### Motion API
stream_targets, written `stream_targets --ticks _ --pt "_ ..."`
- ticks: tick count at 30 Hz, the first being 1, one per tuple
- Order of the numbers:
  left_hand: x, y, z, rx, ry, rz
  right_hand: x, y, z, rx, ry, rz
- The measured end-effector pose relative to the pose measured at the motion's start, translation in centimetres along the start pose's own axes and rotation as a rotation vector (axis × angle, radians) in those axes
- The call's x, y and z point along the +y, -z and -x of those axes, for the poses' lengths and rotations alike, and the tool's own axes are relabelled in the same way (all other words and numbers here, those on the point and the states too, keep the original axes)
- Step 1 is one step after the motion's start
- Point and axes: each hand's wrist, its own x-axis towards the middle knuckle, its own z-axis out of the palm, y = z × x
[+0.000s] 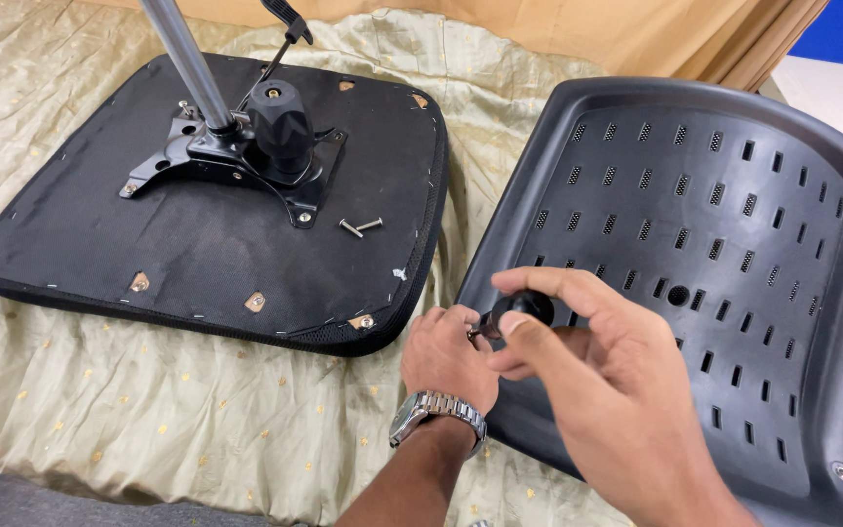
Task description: The person uses a screwdriver to remove screws from an office chair, working on the backrest and seat base laid on a bed. They unscrew fasteners one at a time and set the loose screws on the bed beside the parts.
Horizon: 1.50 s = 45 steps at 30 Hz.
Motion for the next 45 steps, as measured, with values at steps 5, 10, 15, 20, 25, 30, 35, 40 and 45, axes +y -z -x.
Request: stream_targets --ticks 5,10,15,20,25,30,35,40,45 --pt "0.1 -0.1 0.0 -0.076 0.094 0.020 -0.3 0.8 -0.7 0.072 -0.083 0.053" --pt "0.1 -0.2 -0.1 -0.048 0.028 0.056 -1.2 0.9 -0.9 0.198 -0.122 0.161" --pt "0.4 -0.3 0.0 -0.007 -0.079 0.028 -1.9 1.1 -1.1 0.325 -0.150 0.127" --pt "0.3 -0.4 0.2 -0.062 0.138 -0.014 -2.1 1.4 -1.2 0.372 -0.168 0.170" --pt "-0.2 -0.7 0.3 -0.023 0.141 0.001 -2.3 1.1 -1.4 0.351 -0.143 0.173" --pt "-0.5 -1.0 0.2 -0.021 0.139 0.038 -2.3 0.8 -1.5 0.352 -0.197 0.195" --pt "-0.5 -1.0 0.1 -0.042 0.140 0.025 -2.3 0.7 -1.6 0.333 -0.169 0.212" --pt "-0.7 -0.8 0.1 -0.025 0.104 0.025 -2.3 0.5 -1.6 0.347 -0.200 0.245" --pt "-0.3 -0.4 0.1 0.005 0.102 0.009 -2.4 0.5 -1.5 0.386 -0.225 0.246"
